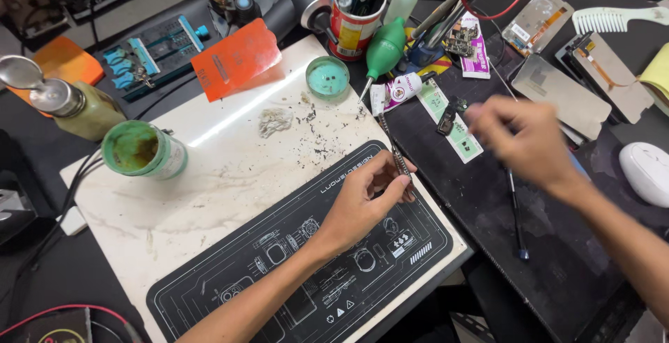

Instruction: The person detaches a laptop screen from its assembly, handles internal chassis components, and uses a screwdriver and tweezers to manipulate small parts and wires on a workbench.

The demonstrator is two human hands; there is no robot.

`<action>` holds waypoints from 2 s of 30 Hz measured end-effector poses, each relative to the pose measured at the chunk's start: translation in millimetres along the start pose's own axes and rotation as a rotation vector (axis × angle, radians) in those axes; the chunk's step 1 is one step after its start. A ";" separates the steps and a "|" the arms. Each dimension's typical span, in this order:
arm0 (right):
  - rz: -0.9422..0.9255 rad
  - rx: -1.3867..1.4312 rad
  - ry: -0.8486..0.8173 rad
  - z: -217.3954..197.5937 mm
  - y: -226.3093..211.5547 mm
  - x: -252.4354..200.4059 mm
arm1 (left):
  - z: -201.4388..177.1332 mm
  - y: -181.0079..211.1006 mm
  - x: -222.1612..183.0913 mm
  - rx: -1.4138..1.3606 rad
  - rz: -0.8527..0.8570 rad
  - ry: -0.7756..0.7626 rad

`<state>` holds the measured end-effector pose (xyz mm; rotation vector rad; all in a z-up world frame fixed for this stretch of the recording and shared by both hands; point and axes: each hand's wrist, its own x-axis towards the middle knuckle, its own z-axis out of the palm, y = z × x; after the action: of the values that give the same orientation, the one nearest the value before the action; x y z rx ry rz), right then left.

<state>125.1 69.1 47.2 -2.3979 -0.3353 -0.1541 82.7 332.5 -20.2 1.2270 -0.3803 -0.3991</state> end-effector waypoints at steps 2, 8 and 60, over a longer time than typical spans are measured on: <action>-0.130 -0.060 -0.067 10.4 -6.2 -9.2 | 1.2 0.8 -0.4 0.053 0.040 0.023; -0.215 0.155 -0.295 38.1 -16.7 -37.0 | 6.2 14.1 -15.6 0.209 0.032 0.071; 0.082 0.129 0.410 -101.8 60.7 19.3 | -14.9 16.5 -76.0 0.202 -0.189 0.234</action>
<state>158.7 -38.5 88.8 -2.1823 -0.0525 -0.5586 25.3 386.7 -13.8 1.4958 -0.1045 -0.3800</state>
